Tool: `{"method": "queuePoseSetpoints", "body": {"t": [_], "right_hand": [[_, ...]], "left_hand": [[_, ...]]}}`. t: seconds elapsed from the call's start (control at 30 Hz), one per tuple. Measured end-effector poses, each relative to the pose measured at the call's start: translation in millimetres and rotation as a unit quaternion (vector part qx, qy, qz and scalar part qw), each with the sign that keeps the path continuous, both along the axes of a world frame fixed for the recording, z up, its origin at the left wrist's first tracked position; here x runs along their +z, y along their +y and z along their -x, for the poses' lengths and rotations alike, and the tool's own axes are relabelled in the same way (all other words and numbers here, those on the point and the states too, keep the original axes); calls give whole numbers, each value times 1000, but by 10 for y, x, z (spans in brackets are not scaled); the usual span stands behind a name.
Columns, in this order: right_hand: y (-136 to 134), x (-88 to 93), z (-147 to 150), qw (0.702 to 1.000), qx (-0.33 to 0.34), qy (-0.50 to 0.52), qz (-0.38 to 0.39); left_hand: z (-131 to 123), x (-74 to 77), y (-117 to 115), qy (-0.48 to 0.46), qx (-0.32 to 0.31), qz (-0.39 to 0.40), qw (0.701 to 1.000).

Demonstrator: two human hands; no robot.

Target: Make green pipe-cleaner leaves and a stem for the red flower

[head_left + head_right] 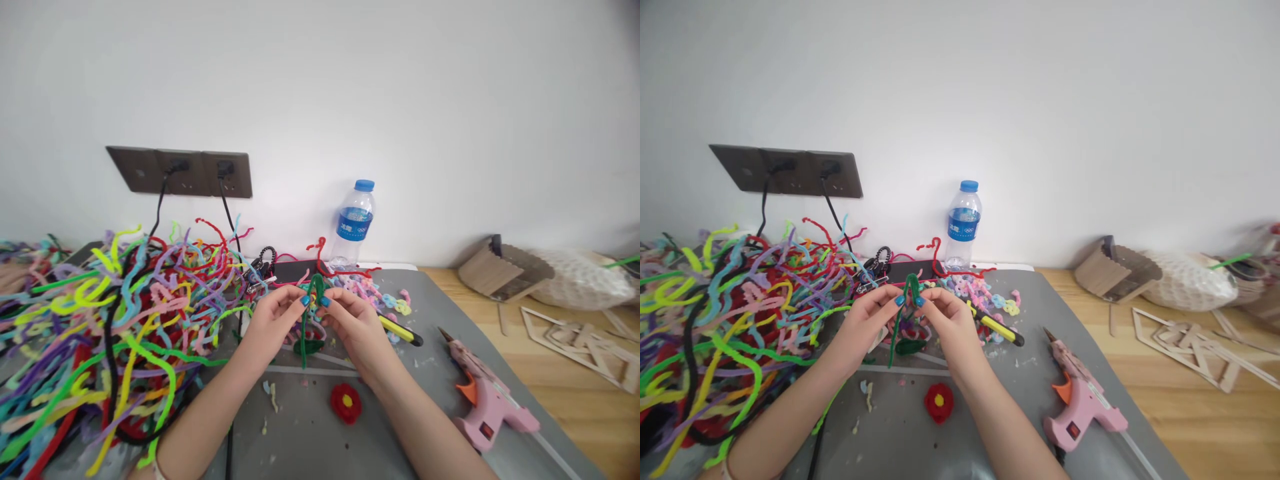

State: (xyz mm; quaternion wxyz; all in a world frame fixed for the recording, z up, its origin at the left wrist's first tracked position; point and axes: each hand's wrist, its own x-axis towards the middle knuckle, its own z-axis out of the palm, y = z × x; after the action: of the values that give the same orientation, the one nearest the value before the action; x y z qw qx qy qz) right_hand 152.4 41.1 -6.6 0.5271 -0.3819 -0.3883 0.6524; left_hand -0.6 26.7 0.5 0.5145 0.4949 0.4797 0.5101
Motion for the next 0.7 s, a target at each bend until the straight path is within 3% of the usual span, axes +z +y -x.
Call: {"method": "queuePoseSetpoints", "body": {"t": [0.2, 0.5, 0.7], "right_hand": [[10, -12, -22, 997, 24, 59, 41], [-45, 28, 20, 980, 104, 132, 108], [-44, 75, 2, 977, 102, 136, 129]], "left_hand": [[4, -42, 12, -20, 17, 19, 999], [-43, -47, 6, -40, -47, 19, 998], [36, -12, 31, 11, 9, -30, 999]]}}
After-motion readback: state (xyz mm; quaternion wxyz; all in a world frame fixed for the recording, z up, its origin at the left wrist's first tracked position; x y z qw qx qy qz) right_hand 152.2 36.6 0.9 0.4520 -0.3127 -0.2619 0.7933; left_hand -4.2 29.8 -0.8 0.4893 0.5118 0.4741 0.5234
